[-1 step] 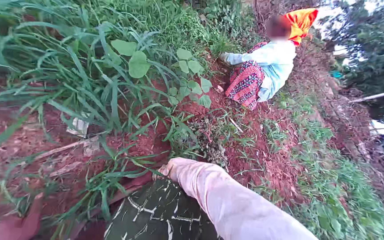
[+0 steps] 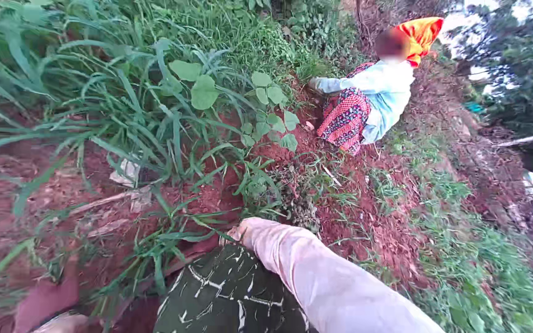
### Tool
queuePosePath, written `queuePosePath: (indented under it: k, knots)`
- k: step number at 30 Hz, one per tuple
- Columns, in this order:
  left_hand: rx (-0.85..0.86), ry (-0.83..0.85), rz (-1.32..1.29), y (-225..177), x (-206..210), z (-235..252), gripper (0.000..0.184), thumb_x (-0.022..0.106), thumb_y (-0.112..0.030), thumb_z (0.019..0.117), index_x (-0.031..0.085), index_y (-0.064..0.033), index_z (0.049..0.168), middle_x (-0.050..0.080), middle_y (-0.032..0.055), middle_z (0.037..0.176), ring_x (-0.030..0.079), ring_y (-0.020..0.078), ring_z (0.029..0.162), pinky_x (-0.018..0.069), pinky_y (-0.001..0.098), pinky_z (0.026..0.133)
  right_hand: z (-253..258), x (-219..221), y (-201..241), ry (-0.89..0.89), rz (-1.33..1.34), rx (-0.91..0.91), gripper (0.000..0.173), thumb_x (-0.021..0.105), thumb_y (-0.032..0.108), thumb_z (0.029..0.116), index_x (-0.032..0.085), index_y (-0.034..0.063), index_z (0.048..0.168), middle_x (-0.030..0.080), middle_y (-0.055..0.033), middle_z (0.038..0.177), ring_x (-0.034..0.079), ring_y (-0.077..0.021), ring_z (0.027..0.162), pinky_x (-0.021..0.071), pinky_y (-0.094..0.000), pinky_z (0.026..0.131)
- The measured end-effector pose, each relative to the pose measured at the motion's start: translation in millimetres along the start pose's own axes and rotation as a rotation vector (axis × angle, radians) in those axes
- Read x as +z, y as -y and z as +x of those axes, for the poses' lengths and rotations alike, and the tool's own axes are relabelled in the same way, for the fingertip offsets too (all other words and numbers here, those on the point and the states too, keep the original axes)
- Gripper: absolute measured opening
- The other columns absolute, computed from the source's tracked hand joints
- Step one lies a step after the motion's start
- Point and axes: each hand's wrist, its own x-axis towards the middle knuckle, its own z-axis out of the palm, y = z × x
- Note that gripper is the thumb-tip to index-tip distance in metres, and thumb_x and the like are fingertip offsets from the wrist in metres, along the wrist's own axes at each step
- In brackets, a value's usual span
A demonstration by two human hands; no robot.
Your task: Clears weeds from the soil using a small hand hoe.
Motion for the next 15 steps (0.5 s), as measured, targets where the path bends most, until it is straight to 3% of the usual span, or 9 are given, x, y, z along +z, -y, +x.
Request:
queuePosePath:
  k: [2, 4, 6, 8, 9, 10, 11, 13, 15]
  knots:
    - [0.002, 0.005, -0.001, -5, 16, -1, 0.066, 0.04, -0.047, 0.1104, 0.056, 0.012, 0.136, 0.055, 0.0416, 0.136, 0.049, 0.0574, 0.134, 0.0352, 0.0709, 0.111, -24, 1, 20, -0.047, 0.057, 0.141, 0.038, 0.046, 0.02, 0.1091, 0.059, -0.0012, 0.138, 0.057, -0.024, 0.144, 0.052, -0.0377, 0.137, 0.0396, -0.0567, 0.114]
    - [0.03, 0.035, 0.117, 8, 23, -10, 0.06, 0.04, -0.044, 0.1111, 0.059, 0.0065, 0.136, 0.059, 0.0378, 0.134, 0.055, 0.0552, 0.129, 0.0399, 0.0708, 0.107, -19, 17, 21, -0.139, 0.096, 0.143, 0.039, 0.053, 0.027, 0.1055, 0.065, -0.0014, 0.129, 0.062, -0.0232, 0.137, 0.058, -0.0363, 0.129, 0.0448, -0.0547, 0.108]
    - [0.036, 0.051, 0.196, 50, 28, -13, 0.049, 0.044, -0.035, 0.1106, 0.06, 0.0023, 0.138, 0.061, 0.0342, 0.135, 0.058, 0.0521, 0.127, 0.0438, 0.0696, 0.103, -15, 26, 31, -0.163, 0.005, 0.111, 0.041, 0.048, 0.028, 0.107, 0.064, -0.0033, 0.129, 0.062, -0.0256, 0.136, 0.059, -0.0394, 0.129, 0.0467, -0.0565, 0.106]
    - [0.106, 0.077, 0.213, 101, 43, -15, 0.048, 0.056, -0.025, 0.1053, 0.054, 0.001, 0.145, 0.056, 0.0345, 0.141, 0.054, 0.053, 0.131, 0.0432, 0.0699, 0.105, -25, 31, 55, -0.163, 0.017, 0.305, 0.044, 0.04, 0.028, 0.1111, 0.057, 0.0008, 0.141, 0.053, -0.0199, 0.15, 0.048, -0.0336, 0.142, 0.0364, -0.051, 0.118]
    - [0.164, 0.082, 0.217, 117, 48, -16, 0.054, 0.062, -0.021, 0.1009, 0.05, 0.0015, 0.148, 0.053, 0.0356, 0.143, 0.052, 0.054, 0.134, 0.0424, 0.0699, 0.106, -18, 37, 52, -0.21, 0.031, 0.337, 0.045, 0.039, 0.031, 0.1113, 0.058, 0.0029, 0.141, 0.053, -0.0179, 0.15, 0.049, -0.0315, 0.142, 0.0368, -0.0492, 0.118]
    - [0.21, 0.067, 0.206, 126, 53, -15, 0.058, 0.066, -0.019, 0.0982, 0.049, 0.0024, 0.149, 0.052, 0.0366, 0.144, 0.049, 0.0552, 0.135, 0.0414, 0.0699, 0.107, -10, 39, 37, -0.224, 0.043, 0.254, 0.046, 0.039, 0.029, 0.112, 0.056, -0.0005, 0.142, 0.053, -0.0219, 0.149, 0.049, -0.0343, 0.141, 0.0371, -0.0495, 0.117]
    - [0.237, 0.041, 0.198, 130, 56, -14, 0.057, 0.067, -0.019, 0.0977, 0.05, 0.0029, 0.148, 0.053, 0.0362, 0.144, 0.049, 0.0551, 0.136, 0.0411, 0.0693, 0.108, 4, 41, 11, -0.248, 0.068, 0.112, 0.047, 0.044, 0.03, 0.11, 0.06, -0.005, 0.137, 0.059, -0.027, 0.141, 0.056, -0.0378, 0.133, 0.0442, -0.0505, 0.111]
    - [0.252, 0.011, 0.179, 130, 59, -18, 0.054, 0.069, -0.017, 0.0961, 0.055, 0.0039, 0.144, 0.056, 0.0344, 0.141, 0.05, 0.0534, 0.136, 0.0409, 0.0679, 0.109, 10, 45, 8, -0.235, 0.285, 0.2, 0.046, 0.055, 0.031, 0.1063, 0.061, -0.0061, 0.132, 0.06, -0.0267, 0.138, 0.056, -0.0357, 0.132, 0.0403, -0.0493, 0.113]
    - [0.255, -0.018, 0.165, 132, 58, -19, 0.05, 0.07, -0.01, 0.0936, 0.057, 0.0061, 0.14, 0.059, 0.0343, 0.138, 0.052, 0.053, 0.134, 0.0414, 0.0673, 0.108, 7, 44, 26, -0.247, 0.268, 0.25, 0.044, 0.054, 0.029, 0.1063, 0.061, -0.006, 0.132, 0.06, -0.0255, 0.138, 0.056, -0.0332, 0.132, 0.0406, -0.0471, 0.113]
